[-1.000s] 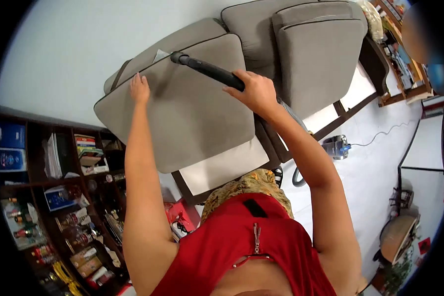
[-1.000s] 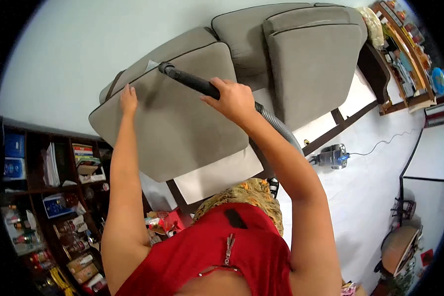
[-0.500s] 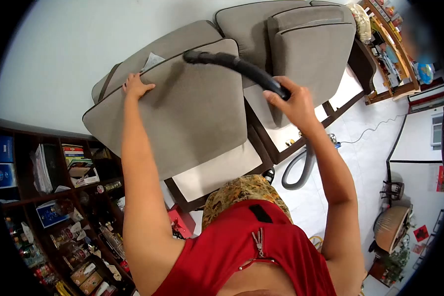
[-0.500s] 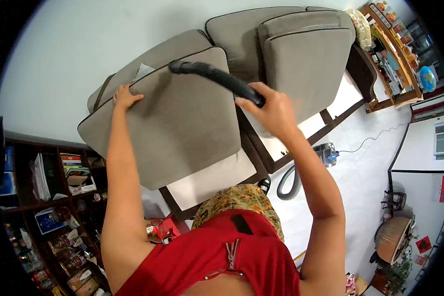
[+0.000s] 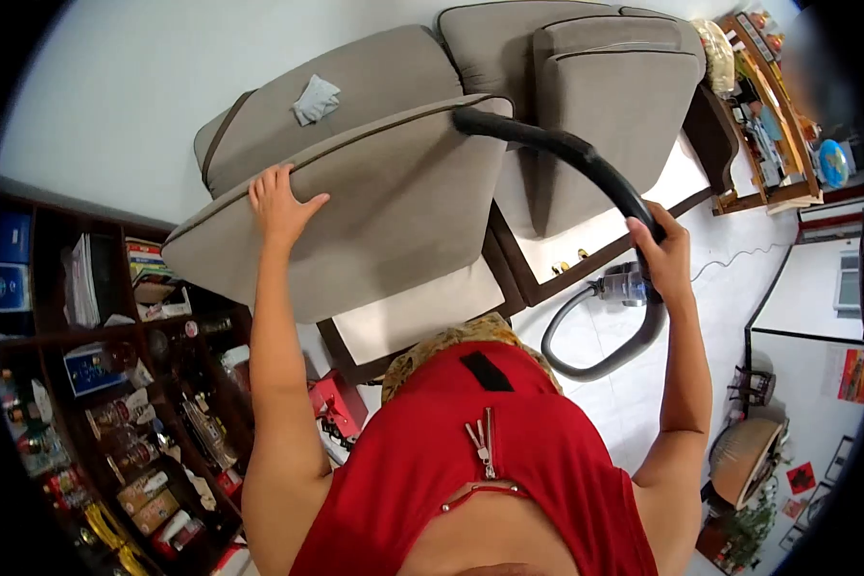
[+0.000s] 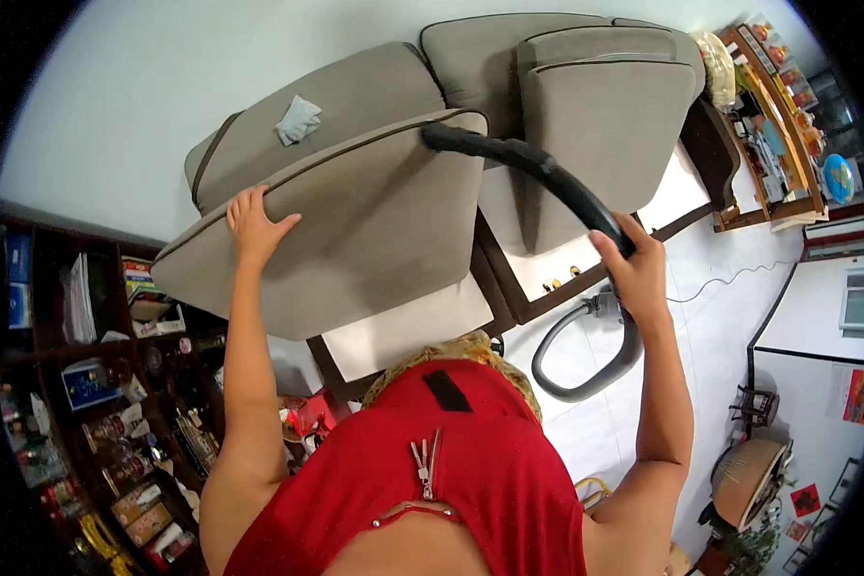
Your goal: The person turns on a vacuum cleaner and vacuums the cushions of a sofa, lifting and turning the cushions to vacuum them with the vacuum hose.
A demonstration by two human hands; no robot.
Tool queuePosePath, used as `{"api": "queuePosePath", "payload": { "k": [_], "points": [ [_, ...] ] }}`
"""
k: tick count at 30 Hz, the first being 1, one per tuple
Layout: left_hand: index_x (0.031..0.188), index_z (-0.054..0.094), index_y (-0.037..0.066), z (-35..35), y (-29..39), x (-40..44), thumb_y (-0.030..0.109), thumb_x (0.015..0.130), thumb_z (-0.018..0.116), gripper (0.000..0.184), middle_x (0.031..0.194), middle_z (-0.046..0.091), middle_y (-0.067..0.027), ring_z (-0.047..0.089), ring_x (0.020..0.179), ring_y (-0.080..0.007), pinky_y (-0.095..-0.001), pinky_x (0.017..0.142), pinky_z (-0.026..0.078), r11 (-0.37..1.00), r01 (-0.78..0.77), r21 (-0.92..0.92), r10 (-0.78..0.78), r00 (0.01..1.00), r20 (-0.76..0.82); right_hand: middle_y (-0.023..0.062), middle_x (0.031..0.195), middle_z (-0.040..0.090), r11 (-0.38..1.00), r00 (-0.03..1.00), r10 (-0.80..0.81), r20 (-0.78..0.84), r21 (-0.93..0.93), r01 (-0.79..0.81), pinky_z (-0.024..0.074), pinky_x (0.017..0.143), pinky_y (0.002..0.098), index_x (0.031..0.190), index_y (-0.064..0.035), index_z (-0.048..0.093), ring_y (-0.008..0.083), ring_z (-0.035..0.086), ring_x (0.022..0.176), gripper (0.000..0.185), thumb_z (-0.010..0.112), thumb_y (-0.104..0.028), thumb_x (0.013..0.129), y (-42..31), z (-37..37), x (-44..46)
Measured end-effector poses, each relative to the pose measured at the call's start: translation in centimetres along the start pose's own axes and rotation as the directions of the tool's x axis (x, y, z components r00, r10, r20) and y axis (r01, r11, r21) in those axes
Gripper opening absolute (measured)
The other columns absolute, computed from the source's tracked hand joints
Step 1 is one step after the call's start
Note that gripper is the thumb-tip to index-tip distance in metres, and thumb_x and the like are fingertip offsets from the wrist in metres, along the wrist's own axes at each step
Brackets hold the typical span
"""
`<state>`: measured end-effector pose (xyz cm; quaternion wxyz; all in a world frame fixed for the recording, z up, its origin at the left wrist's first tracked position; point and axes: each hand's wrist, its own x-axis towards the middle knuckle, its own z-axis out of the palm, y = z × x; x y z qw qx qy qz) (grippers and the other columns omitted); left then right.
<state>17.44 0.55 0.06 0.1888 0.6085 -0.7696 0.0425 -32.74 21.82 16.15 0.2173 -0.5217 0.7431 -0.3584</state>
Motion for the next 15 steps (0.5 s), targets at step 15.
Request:
{"api": "queuePosePath", "payload": {
  "k": [15],
  "points": [
    [0.124, 0.06, 0.009, -1.7, 2.8, -7.4, 0.031, 0.101, 0.047, 0.034, 0.119, 0.058, -0.01, 0.05, 0.119, -0.0285, -0.0465, 0.115, 0.023, 0.97, 0.101, -0.219, -0.147, 0.969, -0.201, 0.0108, 0.07, 0.065, 0.962, 0.924, -0.23, 0.306, -0.071, 0.263, 0.0482, 0.058, 0.0306, 0.109, -0.0032, 0.068, 0.0166, 0.062, 0.06, 0.038, 0.078, -0.028, 0.082, -4.8, -1.3, -3.6]
  ]
}}
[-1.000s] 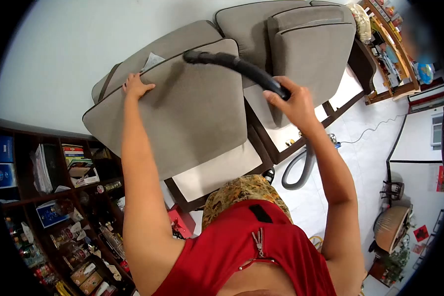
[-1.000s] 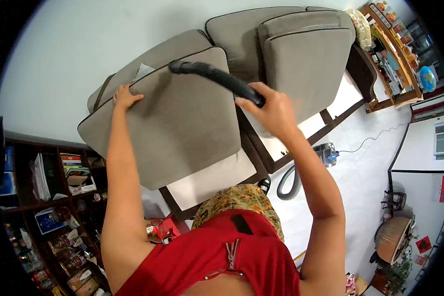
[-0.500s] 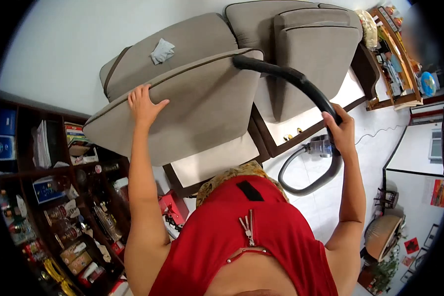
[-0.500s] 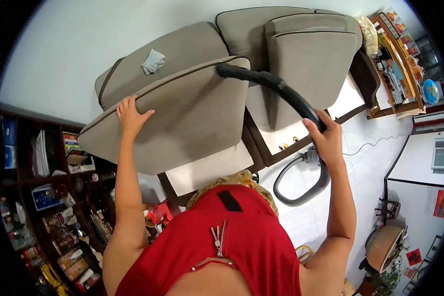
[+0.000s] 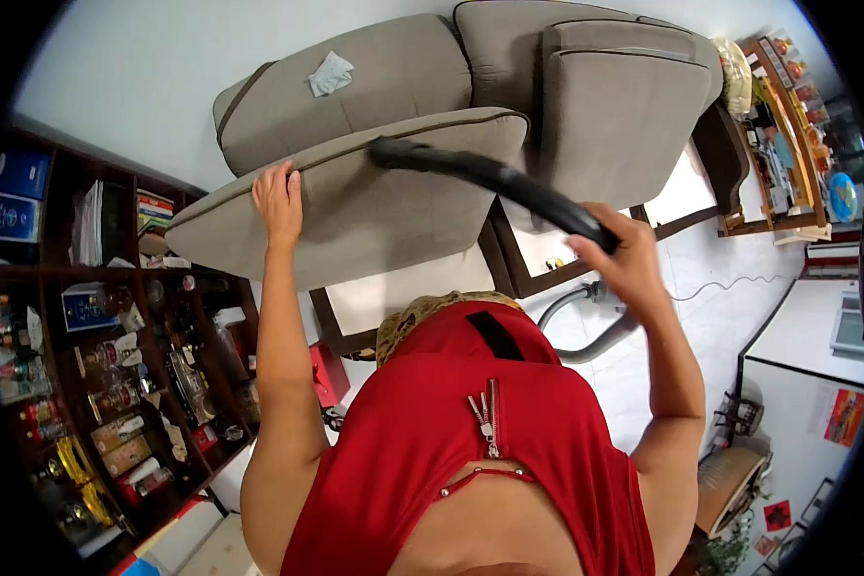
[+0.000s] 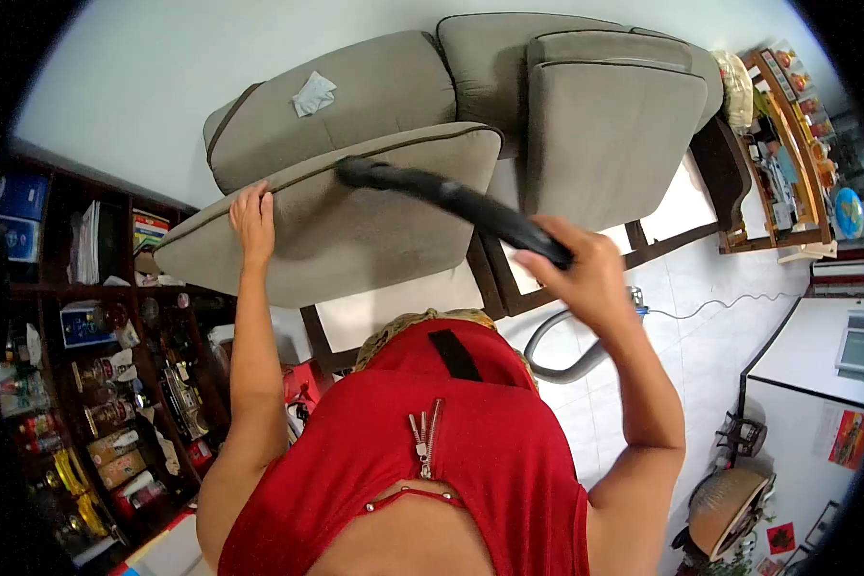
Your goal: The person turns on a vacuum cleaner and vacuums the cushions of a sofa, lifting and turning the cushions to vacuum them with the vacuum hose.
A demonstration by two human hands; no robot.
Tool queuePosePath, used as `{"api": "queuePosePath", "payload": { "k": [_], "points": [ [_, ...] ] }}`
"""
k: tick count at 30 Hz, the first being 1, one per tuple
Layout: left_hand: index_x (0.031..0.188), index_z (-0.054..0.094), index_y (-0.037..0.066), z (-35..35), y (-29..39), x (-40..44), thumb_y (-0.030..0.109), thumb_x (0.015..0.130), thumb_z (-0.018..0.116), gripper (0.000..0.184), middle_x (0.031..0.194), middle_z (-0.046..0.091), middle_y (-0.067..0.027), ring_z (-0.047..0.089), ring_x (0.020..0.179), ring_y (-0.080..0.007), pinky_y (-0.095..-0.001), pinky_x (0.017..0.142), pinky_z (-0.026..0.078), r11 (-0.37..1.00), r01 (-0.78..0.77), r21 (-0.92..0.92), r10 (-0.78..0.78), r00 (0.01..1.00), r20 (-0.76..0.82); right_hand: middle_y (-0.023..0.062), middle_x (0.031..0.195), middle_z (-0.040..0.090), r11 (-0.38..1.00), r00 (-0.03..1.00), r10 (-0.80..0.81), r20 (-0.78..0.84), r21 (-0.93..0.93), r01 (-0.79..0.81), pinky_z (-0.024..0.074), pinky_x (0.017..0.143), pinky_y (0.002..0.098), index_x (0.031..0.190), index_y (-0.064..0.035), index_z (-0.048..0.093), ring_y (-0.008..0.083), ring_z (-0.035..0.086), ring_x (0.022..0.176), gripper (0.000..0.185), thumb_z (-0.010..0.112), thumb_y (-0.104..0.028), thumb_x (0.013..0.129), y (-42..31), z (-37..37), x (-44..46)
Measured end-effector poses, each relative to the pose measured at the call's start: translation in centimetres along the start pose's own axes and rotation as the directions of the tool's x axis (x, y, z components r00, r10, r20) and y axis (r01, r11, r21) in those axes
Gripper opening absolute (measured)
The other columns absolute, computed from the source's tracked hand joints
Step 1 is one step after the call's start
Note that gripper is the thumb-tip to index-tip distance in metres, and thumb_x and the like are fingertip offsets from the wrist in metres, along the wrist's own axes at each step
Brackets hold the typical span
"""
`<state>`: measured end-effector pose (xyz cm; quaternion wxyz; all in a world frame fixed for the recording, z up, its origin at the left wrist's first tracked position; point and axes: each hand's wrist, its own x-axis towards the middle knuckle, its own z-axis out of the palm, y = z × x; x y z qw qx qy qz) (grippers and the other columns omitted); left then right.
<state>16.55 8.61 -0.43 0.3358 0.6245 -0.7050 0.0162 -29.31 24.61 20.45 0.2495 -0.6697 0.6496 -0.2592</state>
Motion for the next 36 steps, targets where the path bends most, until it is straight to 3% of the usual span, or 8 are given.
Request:
{"api": "queuePosePath", "payload": {
  "k": [7, 11, 17, 21, 25, 30, 33, 36],
  "points": [
    [0.108, 0.064, 0.009, -0.6, 0.8, -2.2, 0.021, 0.094, 0.057, 0.019, 0.113, 0.059, -0.0088, 0.052, 0.112, -0.0288, -0.0451, 0.108, 0.03, 0.998, -0.038, 0.043, 0.041, 0.997, -0.065, -0.0006, 0.071, 0.055, 0.954, 0.945, 0.287, -0.159, 0.141, -0.266, 0.0368, 0.057, 0.0229, 0.105, 0.0037, 0.068, 0.0069, 0.047, 0.065, 0.036, 0.073, -0.026, 0.086, 6.8, -7.9, -5.4],
    [0.107, 0.065, 0.01, -1.4, 0.3, -3.5, 0.02, 0.092, 0.06, 0.019, 0.113, 0.059, -0.0087, 0.052, 0.113, -0.029, -0.0449, 0.105, 0.032, 0.999, -0.006, 0.045, 0.01, 0.996, -0.084, -0.0008, 0.072, 0.056, 0.98, 0.985, 0.158, -0.076, 0.137, -0.146, 0.0392, 0.055, 0.0246, 0.106, 0.0034, 0.067, 0.0076, 0.049, 0.064, 0.04, 0.076, -0.029, 0.084, 5.0, -8.0, -6.5],
    [0.107, 0.065, 0.009, -2.6, 1.7, -5.1, 0.02, 0.093, 0.06, 0.018, 0.115, 0.058, -0.0096, 0.051, 0.114, -0.0303, -0.0437, 0.104, 0.032, 1.0, 0.014, 0.021, -0.013, 0.999, -0.05, 0.0142, 0.07, 0.063, 0.99, 0.99, -0.138, 0.021, 0.039, 0.137, 0.0483, 0.059, 0.0306, 0.103, -0.0015, 0.069, 0.0181, 0.06, 0.059, 0.038, 0.079, -0.029, 0.08, 0.3, -3.3, -3.8],
    [0.105, 0.065, 0.009, -2.7, 1.5, -6.3, 0.018, 0.091, 0.063, 0.017, 0.113, 0.058, -0.0093, 0.051, 0.112, -0.0306, -0.0443, 0.103, 0.033, 0.999, 0.0, 0.037, 0.004, 0.996, -0.094, 0.0091, 0.067, 0.061, 1.0, 1.0, -0.013, 0.004, 0.011, 0.013, 0.0459, 0.057, 0.0289, 0.106, -0.0016, 0.069, 0.0134, 0.056, 0.058, 0.036, 0.078, -0.026, 0.081, 4.1, -5.9, -4.3],
    [0.109, 0.065, 0.008, -3.3, 2.4, -7.1, 0.022, 0.096, 0.058, 0.02, 0.116, 0.058, -0.012, 0.052, 0.115, -0.0318, -0.0444, 0.104, 0.034, 1.0, 0.013, 0.028, -0.011, 0.998, -0.056, -0.0016, 0.069, 0.054, 0.948, 0.947, 0.293, -0.133, 0.166, -0.271, 0.0388, 0.057, 0.0248, 0.108, 0.0035, 0.068, 0.0079, 0.047, 0.064, 0.037, 0.074, -0.026, 0.086, 10.2, -10.2, -7.8],
    [0.108, 0.065, 0.008, -2.7, 0.6, -7.2, 0.021, 0.095, 0.061, 0.019, 0.117, 0.058, -0.0127, 0.052, 0.115, -0.0332, -0.0454, 0.102, 0.036, 0.998, 0.016, 0.068, -0.011, 0.997, -0.07, -0.0025, 0.066, 0.052, 0.893, 0.907, 0.321, -0.273, -0.232, -0.386, 0.0386, 0.057, 0.0252, 0.108, 0.0023, 0.068, 0.0074, 0.047, 0.063, 0.034, 0.071, -0.024, 0.088, 15.3, -13.2, -11.1],
    [0.106, 0.065, 0.008, -3.6, 2.1, -7.6, 0.019, 0.09, 0.064, 0.018, 0.116, 0.058, -0.0108, 0.052, 0.114, -0.0326, -0.0441, 0.101, 0.036, 0.997, 0.075, 0.019, -0.075, 0.996, -0.046, 0.0, 0.075, 0.056, 0.949, 0.924, 0.283, -0.259, 0.214, -0.23, 0.0394, 0.06, 0.0243, 0.108, 0.0028, 0.067, 0.0077, 0.048, 0.066, 0.036, 0.071, -0.025, 0.086, 14.6, -13.3, -12.6],
    [0.104, 0.064, 0.008, -4.3, 2.7, -8.4, 0.017, 0.088, 0.066, 0.019, 0.115, 0.058, -0.0101, 0.052, 0.113, -0.0324, -0.0432, 0.101, 0.036, 0.996, 0.085, -0.011, -0.085, 0.996, -0.018, -0.0007, 0.076, 0.056, 0.973, 0.992, 0.046, -0.113, 0.229, -0.019, 0.0383, 0.059, 0.0224, 0.108, 0.003, 0.067, 0.0079, 0.048, 0.066, 0.038, 0.071, -0.025, 0.082, 11.2, -12.6, -10.8]
  ]
}}
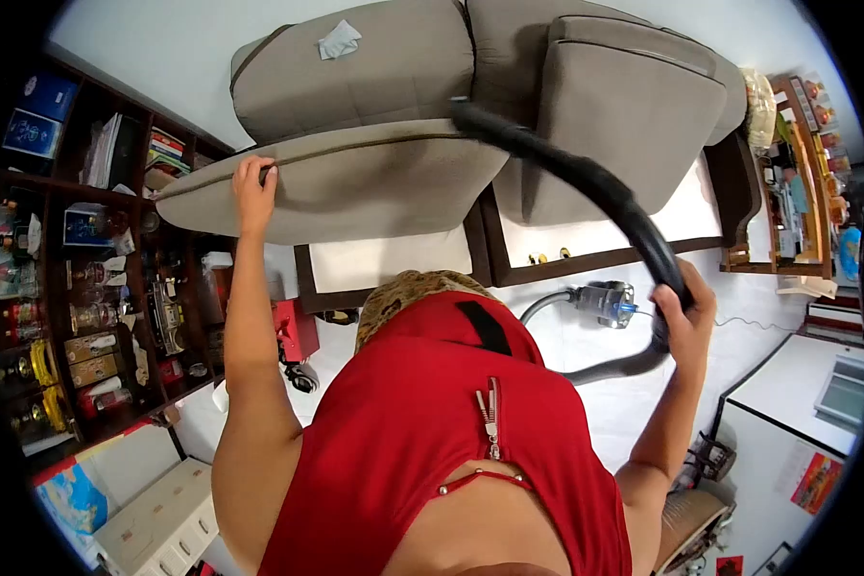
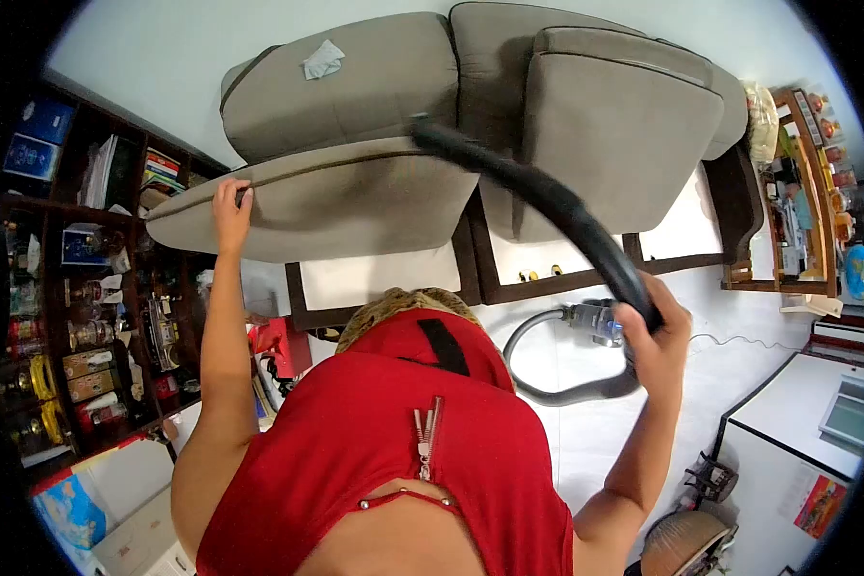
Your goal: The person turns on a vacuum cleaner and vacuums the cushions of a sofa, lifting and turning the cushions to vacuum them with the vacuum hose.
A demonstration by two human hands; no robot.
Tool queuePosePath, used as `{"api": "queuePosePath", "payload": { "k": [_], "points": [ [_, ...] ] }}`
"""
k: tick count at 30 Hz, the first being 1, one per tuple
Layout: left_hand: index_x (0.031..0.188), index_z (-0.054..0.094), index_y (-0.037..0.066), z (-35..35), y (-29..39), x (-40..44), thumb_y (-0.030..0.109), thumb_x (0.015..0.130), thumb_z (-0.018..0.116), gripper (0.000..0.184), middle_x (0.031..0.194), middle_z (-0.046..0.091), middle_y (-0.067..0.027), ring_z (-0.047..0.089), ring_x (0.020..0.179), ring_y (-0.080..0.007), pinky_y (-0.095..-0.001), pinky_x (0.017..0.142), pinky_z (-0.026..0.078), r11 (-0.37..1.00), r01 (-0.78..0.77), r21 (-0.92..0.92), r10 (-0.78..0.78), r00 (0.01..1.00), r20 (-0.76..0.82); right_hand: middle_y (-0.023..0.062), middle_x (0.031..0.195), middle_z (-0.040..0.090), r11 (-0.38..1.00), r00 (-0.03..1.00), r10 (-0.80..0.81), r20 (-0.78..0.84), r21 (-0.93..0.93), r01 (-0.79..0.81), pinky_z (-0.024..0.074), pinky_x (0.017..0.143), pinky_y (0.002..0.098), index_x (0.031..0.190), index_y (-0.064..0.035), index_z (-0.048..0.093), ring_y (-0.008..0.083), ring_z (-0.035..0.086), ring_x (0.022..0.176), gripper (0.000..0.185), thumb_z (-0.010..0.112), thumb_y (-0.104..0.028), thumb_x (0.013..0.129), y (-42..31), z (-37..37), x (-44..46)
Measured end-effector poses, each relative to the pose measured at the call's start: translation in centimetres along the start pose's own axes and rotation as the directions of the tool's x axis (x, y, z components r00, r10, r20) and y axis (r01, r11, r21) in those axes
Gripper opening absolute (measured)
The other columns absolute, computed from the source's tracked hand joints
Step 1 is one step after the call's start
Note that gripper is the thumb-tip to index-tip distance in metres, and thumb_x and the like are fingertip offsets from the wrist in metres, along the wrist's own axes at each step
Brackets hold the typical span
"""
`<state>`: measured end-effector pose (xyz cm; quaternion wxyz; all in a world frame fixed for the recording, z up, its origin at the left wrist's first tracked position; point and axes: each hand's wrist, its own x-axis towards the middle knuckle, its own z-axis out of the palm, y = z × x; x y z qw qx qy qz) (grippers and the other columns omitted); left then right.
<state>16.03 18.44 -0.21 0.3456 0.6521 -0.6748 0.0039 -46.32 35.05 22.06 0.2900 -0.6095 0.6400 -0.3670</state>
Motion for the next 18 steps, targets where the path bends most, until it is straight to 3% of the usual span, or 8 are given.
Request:
{"api": "queuePosePath", "payload": {
  "k": [1, 4, 7, 9, 11, 12, 14, 18],
  "points": [
    [0.104, 0.064, 0.007, 0.0, 0.2, -0.4, 0.017, 0.088, 0.066, 0.019, 0.115, 0.058, -0.0102, 0.052, 0.113, -0.0325, -0.0431, 0.1, 0.037, 1.0, -0.004, -0.006, 0.004, 1.0, 0.007, -0.0014, 0.073, 0.056, 0.998, 0.996, 0.046, 0.071, 0.03, -0.048, 0.0381, 0.057, 0.0229, 0.107, 0.0035, 0.066, 0.008, 0.049, 0.064, 0.041, 0.072, -0.028, 0.081, -1.7, 1.3, 0.9],
    [0.103, 0.063, 0.006, -0.6, 0.8, -2.3, 0.013, 0.086, 0.067, 0.019, 0.114, 0.058, -0.0114, 0.052, 0.112, -0.0326, -0.0429, 0.101, 0.037, 0.999, 0.032, -0.038, -0.032, 0.999, -0.01, 0.0045, 0.066, 0.058, 0.993, 0.962, -0.116, 0.246, 0.047, 0.108, 0.0428, 0.056, 0.0262, 0.106, 0.0021, 0.067, 0.0085, 0.052, 0.061, 0.035, 0.073, -0.026, 0.085, -4.4, 5.6, 3.9],
    [0.101, 0.062, 0.005, -1.8, 0.7, -4.9, 0.011, 0.085, 0.068, 0.018, 0.114, 0.058, -0.0124, 0.051, 0.112, -0.0327, -0.0421, 0.1, 0.037, 0.996, 0.053, -0.067, -0.054, 0.998, -0.014, 0.0145, 0.07, 0.068, 0.957, 0.917, -0.185, 0.354, -0.146, 0.249, 0.0504, 0.06, 0.035, 0.109, -0.0012, 0.069, 0.0229, 0.065, 0.059, 0.049, 0.076, -0.042, 0.082, -7.2, 8.9, 6.7],
    [0.1, 0.061, 0.004, -2.8, 0.9, -6.5, 0.011, 0.085, 0.068, 0.018, 0.114, 0.058, -0.013, 0.051, 0.112, -0.033, -0.0416, 0.1, 0.038, 0.996, 0.056, -0.067, -0.057, 0.998, -0.011, 0.0161, 0.072, 0.068, 0.934, 0.884, -0.264, 0.387, -0.124, 0.334, 0.0504, 0.06, 0.0368, 0.108, -0.0008, 0.069, 0.0258, 0.064, 0.059, 0.053, 0.074, -0.047, 0.082, -6.9, 11.2, 8.6],
    [0.1, 0.06, 0.004, -3.5, 2.1, -7.8, 0.011, 0.085, 0.068, 0.018, 0.114, 0.057, -0.0135, 0.051, 0.112, -0.0334, -0.0412, 0.099, 0.039, 0.996, 0.065, -0.055, -0.066, 0.998, -0.009, 0.0179, 0.074, 0.068, 0.941, 0.868, -0.21, 0.451, -0.146, 0.304, 0.0503, 0.061, 0.0376, 0.107, 0.0, 0.07, 0.0254, 0.064, 0.061, 0.057, 0.073, -0.051, 0.082, -7.5, 11.1, 10.1],
    [0.101, 0.06, 0.005, -3.9, 1.9, -8.5, 0.015, 0.09, 0.068, 0.017, 0.119, 0.054, -0.0136, 0.049, 0.117, -0.0335, -0.0423, 0.103, 0.037, 0.994, 0.093, -0.055, -0.091, 0.995, 0.029, 0.0154, 0.074, 0.067, 0.944, 0.869, -0.184, 0.46, -0.163, 0.286, 0.0495, 0.061, 0.0361, 0.108, 0.0007, 0.07, 0.0209, 0.063, 0.062, 0.054, 0.073, -0.048, 0.084, -7.7, 10.3, 10.6],
    [0.1, 0.06, 0.006, -4.2, 2.8, -9.5, 0.017, 0.085, 0.072, 0.022, 0.117, 0.056, -0.0132, 0.05, 0.114, -0.0334, -0.0431, 0.102, 0.037, 0.996, 0.079, -0.029, -0.08, 0.996, -0.049, 0.0051, 0.069, 0.062, 0.942, 0.829, -0.163, 0.535, -0.166, 0.292, 0.045, 0.056, 0.0318, 0.106, 0.0013, 0.07, 0.0121, 0.053, 0.06, 0.05, 0.072, -0.044, 0.086, -8.6, 7.3, 11.4],
    [0.1, 0.058, 0.009, -4.7, 2.6, -10.8, 0.023, 0.079, 0.078, 0.032, 0.125, 0.054, -0.0122, 0.046, 0.124, -0.0353, -0.0456, 0.11, 0.029, 0.993, 0.085, 0.079, -0.069, 0.982, -0.178, -0.0012, 0.062, 0.051, 0.929, 0.865, 0.014, 0.502, -0.326, 0.174, 0.0354, 0.052, 0.0257, 0.091, 0.0007, 0.068, 0.0074, 0.045, 0.056, 0.032, 0.071, -0.031, 0.087, -8.8, 1.9, 11.1]
  ]
}}
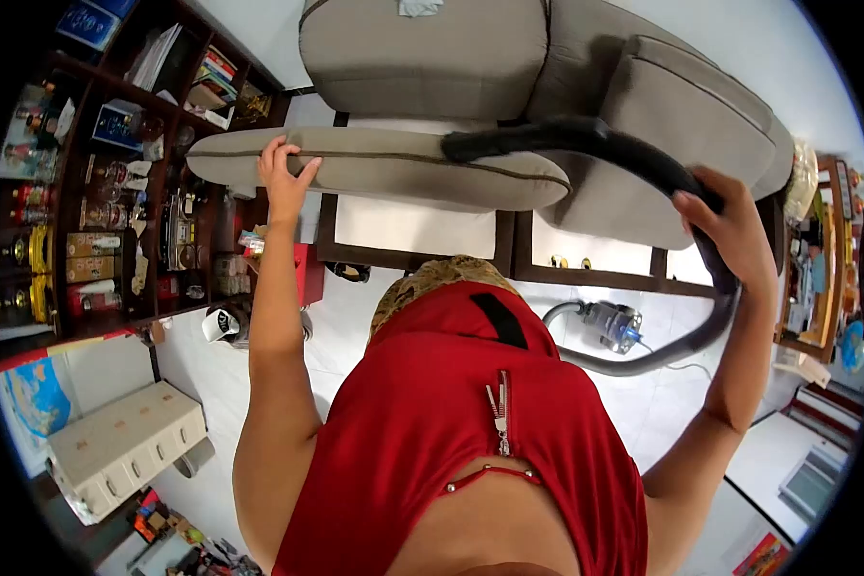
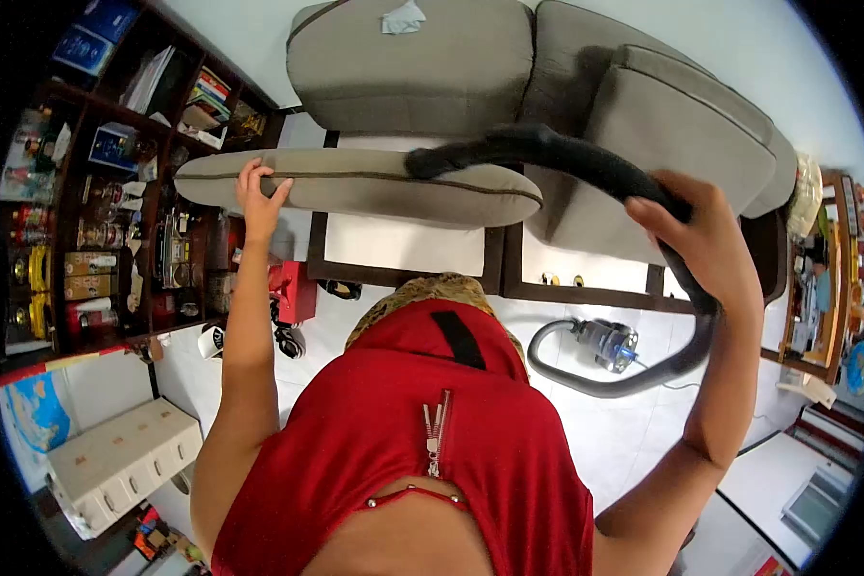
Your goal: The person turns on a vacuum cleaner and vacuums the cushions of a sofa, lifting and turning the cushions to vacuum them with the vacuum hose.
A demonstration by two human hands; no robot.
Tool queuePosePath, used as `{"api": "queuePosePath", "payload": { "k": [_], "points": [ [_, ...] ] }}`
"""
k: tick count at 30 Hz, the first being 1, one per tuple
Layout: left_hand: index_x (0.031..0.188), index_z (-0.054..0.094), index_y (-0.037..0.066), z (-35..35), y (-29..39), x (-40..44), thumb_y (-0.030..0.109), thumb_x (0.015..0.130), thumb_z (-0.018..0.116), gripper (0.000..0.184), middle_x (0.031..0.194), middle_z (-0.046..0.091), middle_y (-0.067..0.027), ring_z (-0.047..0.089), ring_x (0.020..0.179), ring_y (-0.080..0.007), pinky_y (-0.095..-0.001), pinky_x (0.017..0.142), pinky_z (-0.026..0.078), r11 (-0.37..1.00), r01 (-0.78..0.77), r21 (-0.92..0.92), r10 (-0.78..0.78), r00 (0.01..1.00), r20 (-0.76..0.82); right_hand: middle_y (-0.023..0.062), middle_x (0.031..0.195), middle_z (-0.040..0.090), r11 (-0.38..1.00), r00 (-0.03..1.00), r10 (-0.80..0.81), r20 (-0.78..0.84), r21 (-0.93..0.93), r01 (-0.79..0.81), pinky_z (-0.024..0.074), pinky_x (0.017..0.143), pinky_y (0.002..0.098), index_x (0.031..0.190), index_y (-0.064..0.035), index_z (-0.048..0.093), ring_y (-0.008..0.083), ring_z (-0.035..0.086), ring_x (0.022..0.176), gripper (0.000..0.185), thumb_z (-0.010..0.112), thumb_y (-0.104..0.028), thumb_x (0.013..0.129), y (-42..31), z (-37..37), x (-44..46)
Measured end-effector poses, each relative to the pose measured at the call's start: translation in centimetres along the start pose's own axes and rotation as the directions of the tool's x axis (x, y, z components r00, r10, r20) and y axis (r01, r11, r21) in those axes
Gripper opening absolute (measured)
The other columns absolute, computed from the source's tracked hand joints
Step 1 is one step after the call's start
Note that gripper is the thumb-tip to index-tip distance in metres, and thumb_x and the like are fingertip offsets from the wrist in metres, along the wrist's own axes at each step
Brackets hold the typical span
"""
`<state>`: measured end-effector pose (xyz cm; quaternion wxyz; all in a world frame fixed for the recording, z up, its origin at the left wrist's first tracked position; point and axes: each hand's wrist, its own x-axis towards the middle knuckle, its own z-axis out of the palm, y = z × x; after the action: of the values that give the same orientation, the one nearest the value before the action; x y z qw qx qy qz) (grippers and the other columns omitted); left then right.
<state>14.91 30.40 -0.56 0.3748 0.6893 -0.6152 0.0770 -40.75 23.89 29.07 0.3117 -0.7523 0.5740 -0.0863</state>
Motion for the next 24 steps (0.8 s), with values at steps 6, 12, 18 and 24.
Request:
{"api": "queuePosePath", "payload": {
  "k": [6, 12, 18, 24],
  "points": [
    [0.103, 0.056, 0.007, -2.0, -2.6, 0.4, 0.013, 0.078, 0.077, 0.033, 0.143, 0.049, -0.0133, 0.034, 0.141, -0.0364, -0.0445, 0.114, 0.028, 0.96, 0.114, -0.256, -0.068, 0.981, 0.182, -0.0016, 0.066, 0.053, 0.987, 0.996, -0.079, -0.039, 0.14, 0.084, 0.0367, 0.054, 0.0246, 0.1, 0.0018, 0.069, 0.0076, 0.048, 0.06, 0.04, 0.075, -0.034, 0.083, -4.1, 3.2, -0.7],
    [0.104, 0.057, 0.003, -2.8, -2.2, 1.0, 0.005, 0.076, 0.077, 0.035, 0.142, 0.05, -0.0154, 0.043, 0.134, -0.0355, -0.0418, 0.11, 0.036, 0.961, 0.169, -0.217, -0.123, 0.97, 0.211, 0.0109, 0.078, 0.065, 0.97, 0.972, -0.235, 0.004, 0.065, 0.234, 0.0481, 0.066, 0.0314, 0.109, 0.0062, 0.067, 0.0164, 0.062, 0.072, 0.057, 0.075, -0.043, 0.082, -12.4, 8.5, 5.0],
    [0.106, 0.056, 0.003, -3.0, -2.9, 0.6, 0.008, 0.076, 0.078, 0.037, 0.142, 0.049, -0.0151, 0.043, 0.133, -0.036, -0.0427, 0.109, 0.036, 0.966, 0.115, -0.232, -0.068, 0.977, 0.201, 0.0173, 0.089, 0.071, 0.963, 0.965, -0.261, -0.014, -0.07, 0.26, 0.0524, 0.075, 0.0353, 0.112, 0.0055, 0.068, 0.0223, 0.068, 0.083, 0.061, 0.076, -0.047, 0.081, -13.3, 9.3, 8.3],
    [0.108, 0.055, 0.004, -2.1, -2.8, 1.5, 0.011, 0.078, 0.077, 0.037, 0.142, 0.049, -0.0145, 0.042, 0.134, -0.0355, -0.0432, 0.11, 0.035, 0.968, 0.095, -0.231, -0.047, 0.978, 0.202, -0.0017, 0.063, 0.053, 0.995, 0.998, -0.041, -0.04, -0.096, 0.037, 0.0372, 0.053, 0.0251, 0.101, -0.0009, 0.07, 0.007, 0.047, 0.057, 0.032, 0.074, -0.028, 0.085, -10.8, 5.0, 4.0]
  ]
}}
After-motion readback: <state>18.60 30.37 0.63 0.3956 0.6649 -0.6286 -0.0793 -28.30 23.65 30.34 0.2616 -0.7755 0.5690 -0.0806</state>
